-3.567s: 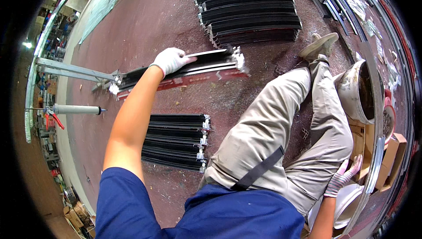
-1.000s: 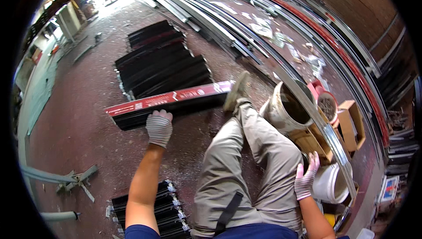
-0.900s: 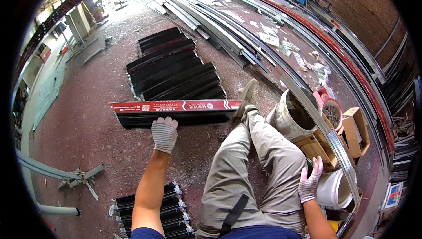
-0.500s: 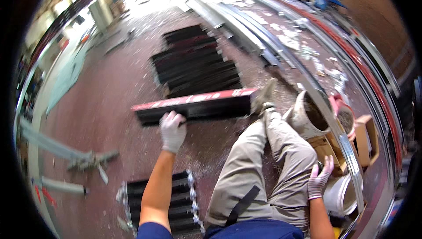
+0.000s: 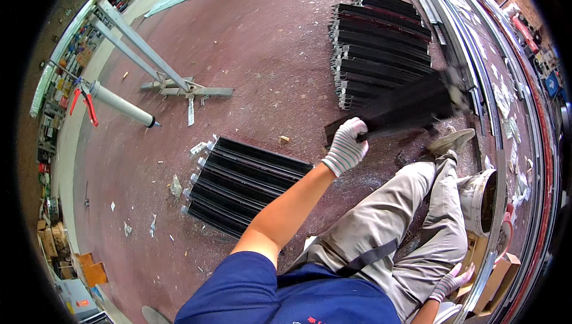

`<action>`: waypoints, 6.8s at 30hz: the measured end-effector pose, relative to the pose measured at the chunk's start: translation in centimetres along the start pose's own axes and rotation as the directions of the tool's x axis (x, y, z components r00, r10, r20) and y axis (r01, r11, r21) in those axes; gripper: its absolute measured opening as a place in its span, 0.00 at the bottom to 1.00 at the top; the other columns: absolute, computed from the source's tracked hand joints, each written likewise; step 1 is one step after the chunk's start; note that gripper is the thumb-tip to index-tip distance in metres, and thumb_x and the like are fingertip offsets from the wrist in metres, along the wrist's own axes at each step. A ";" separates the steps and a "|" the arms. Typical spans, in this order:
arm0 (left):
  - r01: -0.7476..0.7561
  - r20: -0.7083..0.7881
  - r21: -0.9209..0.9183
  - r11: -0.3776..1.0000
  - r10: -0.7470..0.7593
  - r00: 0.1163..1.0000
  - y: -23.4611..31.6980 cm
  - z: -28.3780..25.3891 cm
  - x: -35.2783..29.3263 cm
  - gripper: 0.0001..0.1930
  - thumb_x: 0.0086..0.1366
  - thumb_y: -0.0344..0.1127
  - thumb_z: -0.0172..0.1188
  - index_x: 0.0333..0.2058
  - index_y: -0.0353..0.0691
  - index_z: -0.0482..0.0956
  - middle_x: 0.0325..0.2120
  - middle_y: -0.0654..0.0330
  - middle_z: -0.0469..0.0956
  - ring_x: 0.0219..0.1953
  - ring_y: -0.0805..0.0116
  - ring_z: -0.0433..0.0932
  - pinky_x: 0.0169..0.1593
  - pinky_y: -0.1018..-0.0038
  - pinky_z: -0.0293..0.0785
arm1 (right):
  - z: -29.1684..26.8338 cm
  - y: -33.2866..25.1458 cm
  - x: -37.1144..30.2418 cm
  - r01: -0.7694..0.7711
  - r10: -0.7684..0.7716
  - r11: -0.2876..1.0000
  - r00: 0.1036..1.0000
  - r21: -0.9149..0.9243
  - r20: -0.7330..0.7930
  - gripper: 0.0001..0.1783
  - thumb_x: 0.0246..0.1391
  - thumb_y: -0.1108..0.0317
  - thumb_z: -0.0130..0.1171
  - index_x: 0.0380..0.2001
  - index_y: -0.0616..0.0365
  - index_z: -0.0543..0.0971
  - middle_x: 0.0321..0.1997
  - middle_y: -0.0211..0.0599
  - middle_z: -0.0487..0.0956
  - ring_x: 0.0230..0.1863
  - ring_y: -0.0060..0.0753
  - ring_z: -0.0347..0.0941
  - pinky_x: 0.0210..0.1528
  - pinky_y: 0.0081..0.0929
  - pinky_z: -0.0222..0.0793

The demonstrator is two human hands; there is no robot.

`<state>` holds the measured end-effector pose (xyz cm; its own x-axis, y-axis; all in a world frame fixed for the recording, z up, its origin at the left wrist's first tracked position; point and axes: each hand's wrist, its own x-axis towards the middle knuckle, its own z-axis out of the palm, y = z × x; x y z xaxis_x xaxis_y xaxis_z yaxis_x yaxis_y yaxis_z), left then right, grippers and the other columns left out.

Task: The person sits on the floor and assembles metal frame components by inserting small metal clips into the grooves of long black profiles. The person repeatedly picks up profiles, inserts clips, and stacks the finished pieces.

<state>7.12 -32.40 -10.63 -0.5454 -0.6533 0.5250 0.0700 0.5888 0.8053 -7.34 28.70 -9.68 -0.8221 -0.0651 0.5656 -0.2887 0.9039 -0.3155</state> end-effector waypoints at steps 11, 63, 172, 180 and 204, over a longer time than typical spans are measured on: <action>-0.206 0.466 0.237 0.949 0.076 0.882 7.5 3.3 -4.8 0.10 0.52 0.36 0.72 0.33 0.49 0.80 0.33 0.58 0.78 0.40 0.54 0.79 0.45 0.57 0.72 | -0.7 3.6 -0.9 -0.066 0.067 0.997 0.997 -0.045 0.037 0.31 0.71 0.65 0.61 0.71 0.65 0.67 0.72 0.54 0.69 0.69 0.51 0.70 0.74 0.44 0.66; -0.603 0.813 -0.025 0.797 0.367 0.453 23.0 13.4 -11.9 0.22 0.39 0.32 0.78 0.29 0.49 0.71 0.24 0.60 0.71 0.30 0.52 0.74 0.40 0.59 0.64 | 6.1 19.2 -11.2 -0.542 0.546 0.809 0.551 -0.227 0.631 0.17 0.55 0.57 0.69 0.44 0.54 0.85 0.47 0.53 0.86 0.52 0.59 0.83 0.56 0.47 0.79; -0.555 0.877 -0.028 0.832 0.287 0.386 27.3 14.8 -10.6 0.52 0.36 0.41 0.81 0.66 0.38 0.72 0.48 0.49 0.77 0.51 0.46 0.76 0.61 0.52 0.71 | -13.7 -0.3 0.0 -0.255 -0.064 0.652 0.920 0.714 0.387 0.10 0.57 0.80 0.71 0.41 0.59 0.83 0.40 0.38 0.84 0.40 0.32 0.80 0.45 0.29 0.77; -0.533 0.854 -0.020 0.846 0.292 0.430 27.3 14.8 -11.3 0.50 0.39 0.40 0.80 0.65 0.41 0.73 0.52 0.50 0.76 0.54 0.46 0.74 0.63 0.50 0.69 | -13.9 -0.2 1.9 0.116 -0.359 0.808 0.874 0.577 0.327 0.12 0.47 0.75 0.73 0.37 0.56 0.83 0.35 0.40 0.84 0.38 0.51 0.81 0.42 0.42 0.77; -0.561 0.886 -0.030 0.827 0.282 0.368 27.6 15.8 -10.8 0.52 0.34 0.42 0.81 0.64 0.39 0.74 0.48 0.50 0.77 0.52 0.46 0.75 0.60 0.52 0.70 | -11.4 0.2 0.4 0.288 -0.539 0.702 0.813 0.652 0.221 0.15 0.50 0.77 0.68 0.43 0.56 0.81 0.39 0.44 0.83 0.40 0.54 0.81 0.42 0.45 0.79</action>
<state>1.74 -1.55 1.62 -0.9209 0.3473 0.1769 0.3894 0.8392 0.3797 -2.16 33.72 -0.84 -0.6211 -0.6334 0.4615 -0.7591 0.3400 -0.5551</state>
